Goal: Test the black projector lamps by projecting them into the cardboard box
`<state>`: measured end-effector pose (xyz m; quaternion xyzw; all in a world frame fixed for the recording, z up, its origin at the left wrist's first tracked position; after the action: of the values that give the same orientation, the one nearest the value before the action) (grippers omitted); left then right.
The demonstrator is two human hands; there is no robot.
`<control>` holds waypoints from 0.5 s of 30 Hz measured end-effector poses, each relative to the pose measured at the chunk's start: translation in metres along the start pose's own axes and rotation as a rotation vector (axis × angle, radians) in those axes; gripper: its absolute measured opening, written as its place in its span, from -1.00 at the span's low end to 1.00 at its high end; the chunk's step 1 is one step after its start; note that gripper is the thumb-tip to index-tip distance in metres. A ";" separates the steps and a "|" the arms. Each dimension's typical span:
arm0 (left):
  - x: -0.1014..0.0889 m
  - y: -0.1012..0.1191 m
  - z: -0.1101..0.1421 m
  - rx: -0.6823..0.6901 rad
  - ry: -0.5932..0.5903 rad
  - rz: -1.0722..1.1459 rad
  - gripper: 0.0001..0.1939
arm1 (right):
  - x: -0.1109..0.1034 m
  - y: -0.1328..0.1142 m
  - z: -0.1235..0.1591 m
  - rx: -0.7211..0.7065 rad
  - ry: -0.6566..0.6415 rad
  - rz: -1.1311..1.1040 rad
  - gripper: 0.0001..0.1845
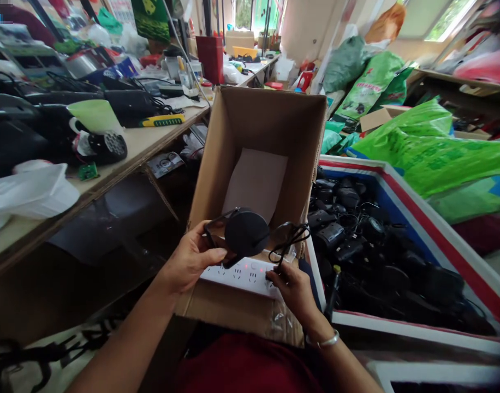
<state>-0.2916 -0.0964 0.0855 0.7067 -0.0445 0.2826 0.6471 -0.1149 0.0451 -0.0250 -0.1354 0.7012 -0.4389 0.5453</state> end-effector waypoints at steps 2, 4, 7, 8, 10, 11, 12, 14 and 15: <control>-0.005 -0.004 -0.002 0.017 0.011 0.012 -0.49 | 0.004 -0.002 0.001 -0.039 -0.028 0.036 -0.80; -0.009 -0.008 -0.005 0.050 0.014 0.022 -0.51 | 0.008 -0.004 0.004 -0.075 -0.042 0.063 -0.84; -0.016 -0.018 -0.012 0.090 0.003 0.029 -0.51 | 0.013 0.000 0.008 -0.104 -0.027 0.109 -0.86; -0.017 -0.021 -0.014 0.107 -0.003 0.011 -0.50 | 0.016 0.004 0.009 -0.108 -0.018 0.126 -0.85; -0.020 -0.025 -0.019 0.140 -0.008 -0.056 -0.49 | 0.022 0.015 0.009 -0.124 0.012 0.155 -0.83; -0.020 -0.026 -0.021 0.149 -0.003 -0.073 -0.50 | 0.025 0.021 0.008 -0.137 0.041 0.164 -0.81; -0.021 -0.027 -0.022 0.155 0.006 -0.079 -0.51 | 0.029 0.028 0.007 -0.149 0.081 0.170 -0.77; -0.021 -0.027 -0.024 0.166 0.032 -0.072 -0.56 | 0.035 0.041 0.005 -0.159 0.171 0.189 -0.69; -0.021 -0.027 -0.024 0.174 0.038 -0.066 -0.57 | 0.038 0.046 0.004 -0.152 0.211 0.207 -0.64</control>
<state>-0.3058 -0.0763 0.0522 0.7559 0.0156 0.2773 0.5929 -0.1124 0.0443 -0.0849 -0.0567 0.7959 -0.3379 0.4992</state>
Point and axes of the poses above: each hand's wrist, its own z-axis away from the middle knuckle, its own x-axis out of the palm, y = z × x, the point moved 4 cm from there along -z, towards the middle knuckle, and after that the axes turned 14 degrees about -y, right-handed, at the moved point
